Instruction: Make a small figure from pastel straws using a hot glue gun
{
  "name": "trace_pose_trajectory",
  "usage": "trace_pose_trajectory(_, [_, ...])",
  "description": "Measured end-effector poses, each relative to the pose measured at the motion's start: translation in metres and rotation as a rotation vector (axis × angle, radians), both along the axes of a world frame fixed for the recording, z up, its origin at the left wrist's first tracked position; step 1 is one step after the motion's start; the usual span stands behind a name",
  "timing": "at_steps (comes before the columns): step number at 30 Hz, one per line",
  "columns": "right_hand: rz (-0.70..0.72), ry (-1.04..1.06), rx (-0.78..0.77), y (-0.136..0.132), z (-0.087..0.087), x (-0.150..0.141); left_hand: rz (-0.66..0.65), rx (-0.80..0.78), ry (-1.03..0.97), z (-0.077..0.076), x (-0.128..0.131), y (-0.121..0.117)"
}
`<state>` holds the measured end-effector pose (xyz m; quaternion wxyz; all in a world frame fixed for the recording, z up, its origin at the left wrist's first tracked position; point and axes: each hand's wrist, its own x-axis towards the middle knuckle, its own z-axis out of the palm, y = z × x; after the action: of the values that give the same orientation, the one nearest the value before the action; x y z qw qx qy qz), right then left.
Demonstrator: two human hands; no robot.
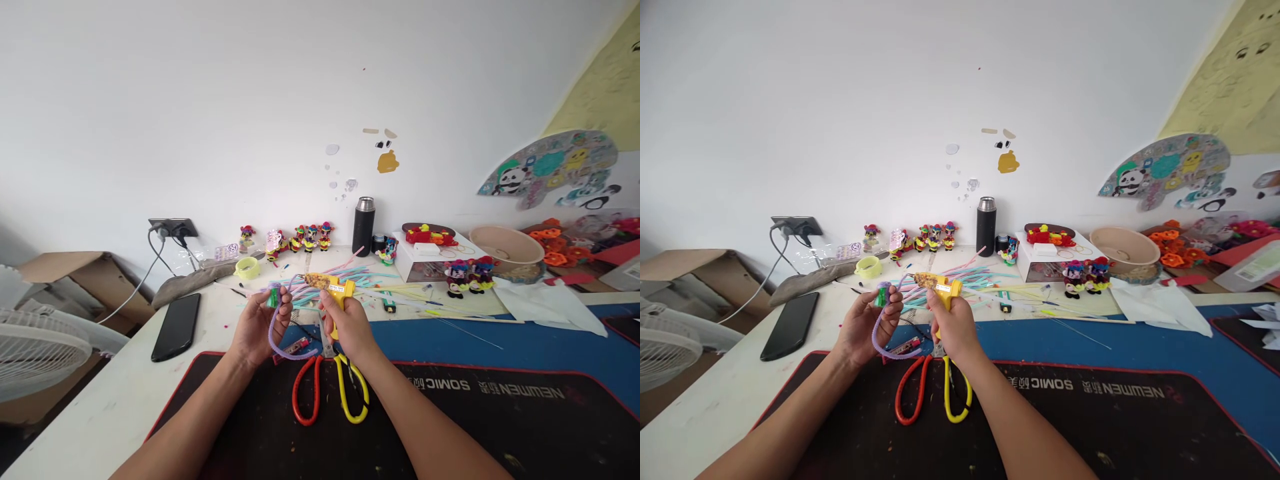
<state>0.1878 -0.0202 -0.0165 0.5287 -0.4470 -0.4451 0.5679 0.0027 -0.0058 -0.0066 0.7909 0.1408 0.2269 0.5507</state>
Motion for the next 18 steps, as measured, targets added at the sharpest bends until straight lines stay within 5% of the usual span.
trace_pose_trajectory(18, [-0.115, 0.090, -0.067, -0.006, -0.019, 0.019, -0.001, -0.029, 0.013, 0.001, -0.005, 0.006])
